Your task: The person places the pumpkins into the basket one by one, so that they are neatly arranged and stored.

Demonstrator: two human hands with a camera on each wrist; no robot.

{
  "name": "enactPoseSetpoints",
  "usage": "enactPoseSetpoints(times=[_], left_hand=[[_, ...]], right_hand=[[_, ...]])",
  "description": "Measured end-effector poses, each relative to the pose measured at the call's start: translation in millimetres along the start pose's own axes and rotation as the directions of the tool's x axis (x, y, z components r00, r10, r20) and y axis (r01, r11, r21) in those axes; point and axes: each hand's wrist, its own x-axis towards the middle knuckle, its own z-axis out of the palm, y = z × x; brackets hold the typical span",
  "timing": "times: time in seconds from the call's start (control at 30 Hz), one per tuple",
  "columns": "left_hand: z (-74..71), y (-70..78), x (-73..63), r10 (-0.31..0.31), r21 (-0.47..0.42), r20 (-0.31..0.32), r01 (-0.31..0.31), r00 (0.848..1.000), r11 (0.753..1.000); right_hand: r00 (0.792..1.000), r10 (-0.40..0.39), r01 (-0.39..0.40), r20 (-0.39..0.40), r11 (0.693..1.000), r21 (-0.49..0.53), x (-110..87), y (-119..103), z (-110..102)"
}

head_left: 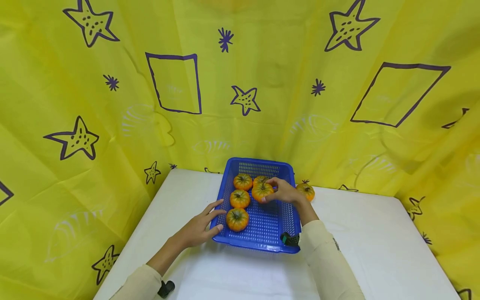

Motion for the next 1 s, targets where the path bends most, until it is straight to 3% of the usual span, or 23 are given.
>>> enactPoseSetpoints(times=[0.13, 0.47, 0.73, 1.0], left_hand=[[-0.8, -0.5, 0.4, -0.004, 0.004, 0.001, 0.004, 1.000, 1.000], [-1.5, 1.9, 0.2, -0.003, 0.003, -0.001, 0.003, 1.000, 1.000], [-2.0, 1.6, 0.0, -0.004, 0.012, 0.000, 0.004, 1.000, 1.000], [-2.1, 2.0, -0.2, -0.003, 0.005, 0.000, 0.003, 1.000, 1.000]], right_hand=[[1.000, 0.010, -0.010, 0.017, 1.000, -0.021, 2.8, -4.0, 4.9], [0.991, 0.133, -0.132, 0.019, 0.989, -0.062, 8.0, 1.3, 16.1], [0.988, 0.157, -0.154, 0.009, 0.980, -0.122, 9.2, 0.6, 18.0], [0.981, 0.195, -0.193, 0.005, 0.977, -0.095, 10.2, 2.8, 22.8]])
